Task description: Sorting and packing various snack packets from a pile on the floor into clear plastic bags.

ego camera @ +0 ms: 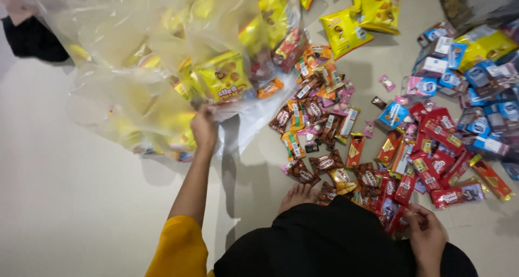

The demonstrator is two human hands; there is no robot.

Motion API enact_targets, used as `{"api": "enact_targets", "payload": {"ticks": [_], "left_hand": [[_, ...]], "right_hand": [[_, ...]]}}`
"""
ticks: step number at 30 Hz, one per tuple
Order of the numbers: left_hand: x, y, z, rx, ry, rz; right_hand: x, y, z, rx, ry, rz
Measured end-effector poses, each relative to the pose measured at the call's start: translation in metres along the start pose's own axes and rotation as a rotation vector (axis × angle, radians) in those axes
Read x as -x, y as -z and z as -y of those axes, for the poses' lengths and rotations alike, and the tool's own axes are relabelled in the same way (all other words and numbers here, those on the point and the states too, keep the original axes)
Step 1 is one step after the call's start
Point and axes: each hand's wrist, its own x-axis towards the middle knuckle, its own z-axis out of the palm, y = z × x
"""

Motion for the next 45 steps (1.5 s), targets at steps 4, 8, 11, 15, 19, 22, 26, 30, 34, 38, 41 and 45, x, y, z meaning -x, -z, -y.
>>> {"api": "enact_targets", "payload": {"ticks": [4, 8, 11, 15, 19, 22, 26, 30, 34, 38, 41, 45], "left_hand": [[-0.030, 0.007, -0.018, 0.525, 0.048, -0.116], [-0.007, 0.071, -0.119, 0.600, -0.156, -0.027], [0.009, 0.106, -0.175, 0.557, -0.312, 0.057], [0.037, 0.141, -0.246, 0.542, -0.449, 0.110], [0.053, 0.143, -0.295, 0.610, -0.507, 0.230], [0.067, 0.132, -0.322, 0.694, -0.521, 0.351], [0.098, 0.114, -0.355, 0.577, -0.718, 0.383], [0.147, 0.113, -0.397, 0.653, -0.752, 0.572], [0.183, 0.120, -0.432, 0.737, -0.829, 0.754], [0.186, 0.115, -0.448, 0.757, -0.883, 0.749], [0.181, 0.116, -0.456, 0.728, -0.841, 0.713], [0.159, 0.100, -0.456, 0.681, -0.796, 0.620]], "right_hand": [[0.007, 0.004, 0.014, -0.039, -0.097, 0.004], [0.006, 0.003, 0.011, -0.078, -0.116, 0.026], [0.006, 0.002, 0.008, -0.164, -0.098, 0.031], [-0.012, -0.014, -0.032, -0.206, -0.050, 0.039], [0.003, -0.002, 0.002, -0.273, -0.059, 0.060], [0.002, -0.002, 0.005, -0.198, -0.120, 0.075], [0.005, -0.006, 0.015, -0.286, -0.040, 0.112], [0.010, -0.011, 0.028, -0.635, 0.145, 0.304], [0.041, 0.007, 0.068, -0.908, 0.090, 0.396], [0.024, -0.044, 0.029, -1.038, 0.139, 0.411], [0.021, -0.072, 0.013, -1.260, 0.140, 0.258], [0.031, -0.058, 0.023, -1.441, 0.191, 0.174]]}}
